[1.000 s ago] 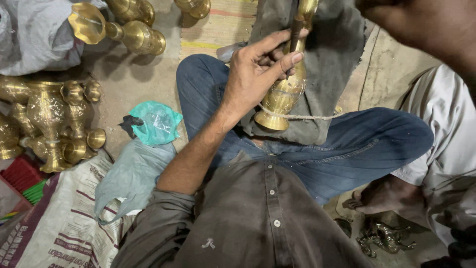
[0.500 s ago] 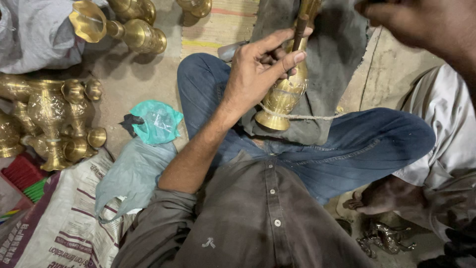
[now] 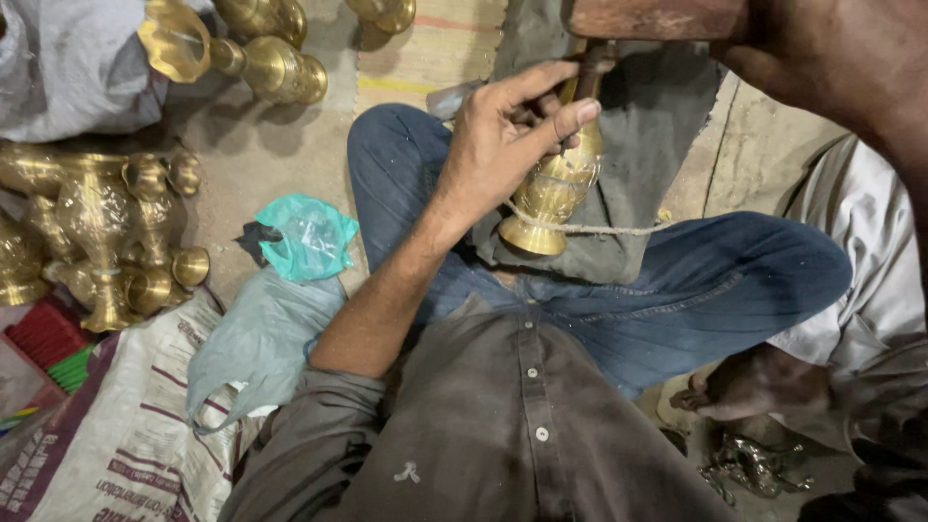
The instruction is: The person sits cross-legged on the floor with a brass vase held against a sandbag on their lap. They hold a chisel against the vase surface and strike it with a wooden mallet, working patterned decoration into the brass, repositioning the chisel repeatedly across the vase body.
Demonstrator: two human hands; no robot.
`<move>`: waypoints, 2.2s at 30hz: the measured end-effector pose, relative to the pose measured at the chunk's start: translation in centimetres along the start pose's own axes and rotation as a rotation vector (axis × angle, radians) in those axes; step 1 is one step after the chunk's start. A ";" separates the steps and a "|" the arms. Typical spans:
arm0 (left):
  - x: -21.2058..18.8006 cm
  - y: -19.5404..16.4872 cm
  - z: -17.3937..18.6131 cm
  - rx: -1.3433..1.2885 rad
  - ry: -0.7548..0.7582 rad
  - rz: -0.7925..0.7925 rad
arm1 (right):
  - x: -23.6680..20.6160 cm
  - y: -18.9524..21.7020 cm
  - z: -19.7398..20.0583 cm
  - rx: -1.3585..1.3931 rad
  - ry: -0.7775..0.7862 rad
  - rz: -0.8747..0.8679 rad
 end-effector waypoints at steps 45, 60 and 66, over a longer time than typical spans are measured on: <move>0.1 -0.7 0.3 0.032 0.011 -0.057 | -1.4 -2.6 -2.2 -0.222 -0.021 0.009; -0.1 0.0 -0.2 -0.066 0.057 -0.034 | -1.1 -3.9 -2.2 0.008 -0.028 -0.074; 0.0 -0.5 0.3 -0.040 0.013 -0.056 | -1.3 -3.0 -1.8 -0.022 -0.037 -0.029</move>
Point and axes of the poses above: each hand's wrist, its own x-axis towards the middle knuckle, its own z-axis out of the back of the hand, y = z × x, the point moved 10 cm from there along x, towards the middle knuckle, and after that the axes turned 10 degrees about -z, right-handed, at the moved point
